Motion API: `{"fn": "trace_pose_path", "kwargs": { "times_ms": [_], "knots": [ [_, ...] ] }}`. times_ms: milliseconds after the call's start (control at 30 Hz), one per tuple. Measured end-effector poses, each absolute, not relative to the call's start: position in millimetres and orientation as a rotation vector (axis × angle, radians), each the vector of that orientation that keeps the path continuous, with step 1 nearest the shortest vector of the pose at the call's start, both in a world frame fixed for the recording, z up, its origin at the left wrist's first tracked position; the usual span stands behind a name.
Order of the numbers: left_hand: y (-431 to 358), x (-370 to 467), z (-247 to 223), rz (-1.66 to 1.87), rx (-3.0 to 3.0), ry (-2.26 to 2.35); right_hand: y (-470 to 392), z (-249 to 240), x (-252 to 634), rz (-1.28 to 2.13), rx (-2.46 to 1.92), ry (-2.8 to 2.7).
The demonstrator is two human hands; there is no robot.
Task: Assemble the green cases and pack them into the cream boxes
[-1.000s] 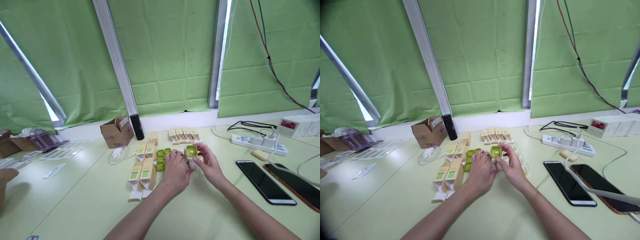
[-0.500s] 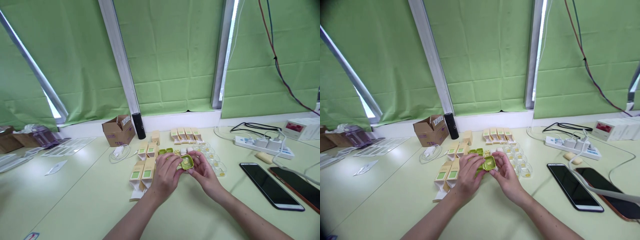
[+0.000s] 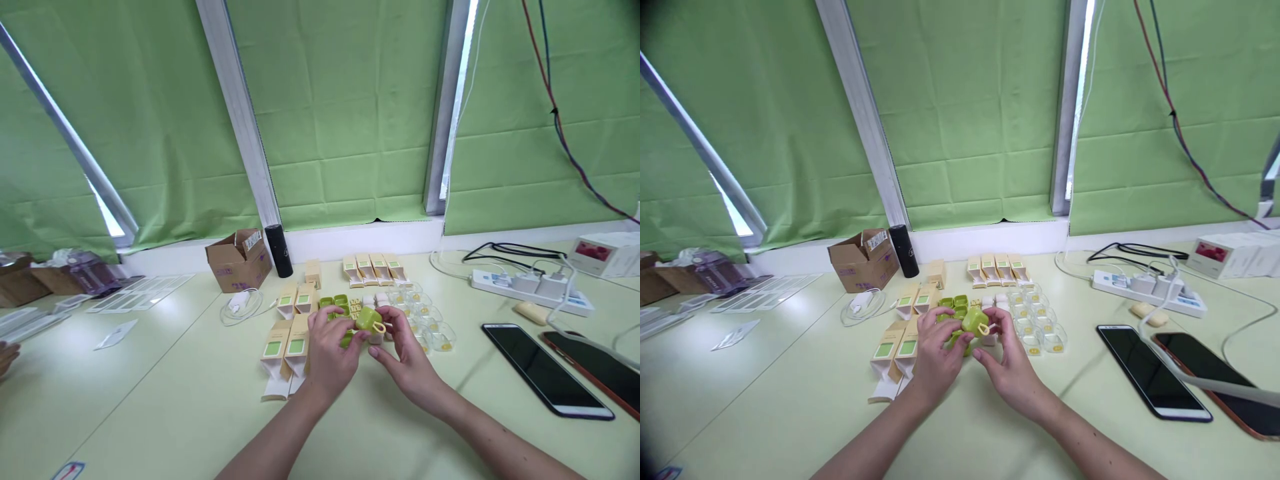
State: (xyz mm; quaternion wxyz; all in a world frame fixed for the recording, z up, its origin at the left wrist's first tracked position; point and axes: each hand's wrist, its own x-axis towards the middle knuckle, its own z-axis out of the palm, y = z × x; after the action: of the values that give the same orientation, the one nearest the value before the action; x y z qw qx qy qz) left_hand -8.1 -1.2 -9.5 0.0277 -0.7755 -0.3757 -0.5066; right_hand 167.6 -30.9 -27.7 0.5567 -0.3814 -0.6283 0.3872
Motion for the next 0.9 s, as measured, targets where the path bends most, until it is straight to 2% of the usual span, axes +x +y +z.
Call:
{"fn": "trace_pose_path", "kwargs": {
  "times_ms": [367,633,900],
  "knots": [
    [-5.5,1.9,-12.2,-1.68,-2.673,-1.301,-31.7,-24.1,164.9,0.882,-0.876,-1.446],
    [-7.9,0.1,-8.5,-1.772,-2.462,-1.449,-30.1,-22.0,167.9,0.881,-0.823,-1.453],
    [-7.8,-0.3,-6.8,-1.812,-2.623,-1.235,-29.4,-20.6,171.6,0.912,-0.845,-1.484]
  ]
}}
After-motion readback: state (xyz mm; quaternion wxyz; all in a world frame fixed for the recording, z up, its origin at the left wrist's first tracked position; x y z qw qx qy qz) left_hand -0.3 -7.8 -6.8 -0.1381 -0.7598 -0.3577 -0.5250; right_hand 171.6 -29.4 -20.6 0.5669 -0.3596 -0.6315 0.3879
